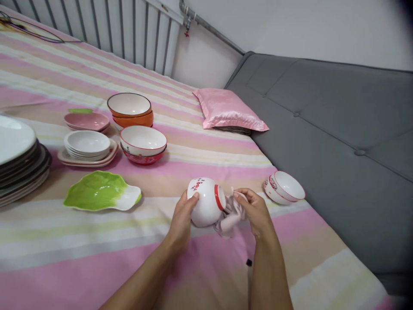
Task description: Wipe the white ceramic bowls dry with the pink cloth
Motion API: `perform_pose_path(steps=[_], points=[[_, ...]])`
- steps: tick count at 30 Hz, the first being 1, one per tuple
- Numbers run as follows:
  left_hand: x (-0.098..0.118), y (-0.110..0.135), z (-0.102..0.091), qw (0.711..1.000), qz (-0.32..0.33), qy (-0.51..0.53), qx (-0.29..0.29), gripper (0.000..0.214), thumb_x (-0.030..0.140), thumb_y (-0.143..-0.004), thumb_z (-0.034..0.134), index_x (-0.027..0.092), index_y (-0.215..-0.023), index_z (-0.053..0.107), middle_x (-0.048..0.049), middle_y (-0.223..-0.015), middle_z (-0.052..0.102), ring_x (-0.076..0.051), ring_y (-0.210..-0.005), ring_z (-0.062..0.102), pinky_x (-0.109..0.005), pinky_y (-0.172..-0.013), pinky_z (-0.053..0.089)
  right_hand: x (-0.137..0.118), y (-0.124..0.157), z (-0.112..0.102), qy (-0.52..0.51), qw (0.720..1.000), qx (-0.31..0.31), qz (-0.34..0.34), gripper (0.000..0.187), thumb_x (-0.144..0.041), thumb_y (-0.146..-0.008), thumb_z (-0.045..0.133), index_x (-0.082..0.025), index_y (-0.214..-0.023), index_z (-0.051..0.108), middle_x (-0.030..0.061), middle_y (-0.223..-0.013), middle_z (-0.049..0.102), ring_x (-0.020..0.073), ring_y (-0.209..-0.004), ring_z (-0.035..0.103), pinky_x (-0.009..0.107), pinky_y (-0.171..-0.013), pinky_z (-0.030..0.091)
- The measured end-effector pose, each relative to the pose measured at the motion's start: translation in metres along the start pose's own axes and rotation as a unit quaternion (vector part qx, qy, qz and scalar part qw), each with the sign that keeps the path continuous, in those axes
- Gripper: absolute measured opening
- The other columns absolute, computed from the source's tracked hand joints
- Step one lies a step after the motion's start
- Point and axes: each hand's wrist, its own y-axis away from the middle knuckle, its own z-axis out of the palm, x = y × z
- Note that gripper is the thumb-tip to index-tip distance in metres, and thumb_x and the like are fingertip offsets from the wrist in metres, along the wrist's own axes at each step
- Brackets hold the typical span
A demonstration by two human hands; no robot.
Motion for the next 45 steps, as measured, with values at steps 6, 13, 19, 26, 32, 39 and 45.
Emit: perform_pose_path(steps=[6,13,19,26,32,39,45], points=[[-0.003,0.005,0.001,0.996,-0.005,-0.070,-0.051,0.037,0.045,-0.083,0.058,0.020,-0.110,0.062,-0.0046,-0.100,0.066,-0.019,-0.089,0.058,-0.026,-0.076,0.044,0.012,-0.009,0.004,-0.004,0.996,0.085,-0.009,0.036,-0.040,-0.058,0.078,-0.016,-0.083,0.066,0.0042,-0.079,0.069,0.0172,-0.069,0.062,0.027,-0.063,0.047],[0.000,0.014,0.001,0.957,0.030,-0.225,-0.183,0.034,0.046,-0.089,0.047,0.017,-0.072,0.051,0.0015,-0.068,0.048,-0.011,-0.064,0.042,-0.023,-0.059,0.033,0.006,-0.005,0.011,-0.051,0.998,0.046,0.014,0.035,-0.039,-0.059,0.080,-0.017,-0.085,0.069,0.0035,-0.075,0.071,0.0159,-0.065,0.062,0.026,-0.059,0.047],[0.000,0.015,0.003,0.947,0.049,-0.264,-0.175,0.036,0.046,-0.090,0.045,0.018,-0.068,0.044,0.0024,-0.067,0.042,-0.012,-0.063,0.038,-0.023,-0.058,0.031,-0.011,0.009,0.013,-0.030,0.996,0.008,-0.085,0.020,-0.033,-0.068,0.076,-0.019,-0.080,0.071,0.0017,-0.078,0.071,0.0148,-0.071,0.062,0.025,-0.067,0.049],[-0.005,0.011,0.001,0.976,0.036,-0.184,-0.113,0.033,0.047,-0.086,0.050,0.017,-0.074,0.056,0.0007,-0.069,0.048,-0.014,-0.064,0.042,-0.024,-0.060,0.035,-0.034,0.028,0.022,0.111,0.971,-0.051,-0.207,0.013,-0.028,-0.080,0.067,-0.024,-0.088,0.075,0.0047,-0.098,0.073,0.0225,-0.095,0.067,0.039,-0.090,0.051],[-0.010,0.005,-0.002,0.989,0.036,-0.133,-0.057,0.034,0.047,-0.083,0.056,0.016,-0.069,0.056,0.0013,-0.065,0.051,-0.012,-0.062,0.044,-0.023,-0.060,0.036,-0.039,0.031,0.028,0.156,0.936,-0.133,-0.286,0.019,-0.025,-0.086,0.060,-0.029,-0.099,0.074,0.0029,-0.111,0.071,0.0226,-0.113,0.060,0.043,-0.102,0.045],[-0.008,0.001,-0.001,0.996,0.024,-0.088,-0.018,0.033,0.048,-0.081,0.060,0.016,-0.073,0.060,0.0023,-0.063,0.054,-0.011,-0.060,0.046,-0.022,-0.057,0.037,-0.040,0.030,0.032,0.195,0.905,-0.206,-0.316,0.033,-0.033,-0.097,0.041,-0.032,-0.122,0.062,0.0002,-0.132,0.058,0.0206,-0.130,0.044,0.045,-0.112,0.030],[-0.003,0.002,0.002,0.999,0.009,-0.045,0.004,0.032,0.047,-0.082,0.059,0.018,-0.092,0.067,-0.0014,-0.077,0.068,-0.016,-0.069,0.058,-0.025,-0.065,0.044,-0.018,0.018,0.032,0.064,0.968,-0.186,-0.154,0.050,-0.055,-0.095,0.029,-0.030,-0.131,0.054,-0.0008,-0.144,0.046,0.0208,-0.136,0.036,0.040,-0.114,0.027]])
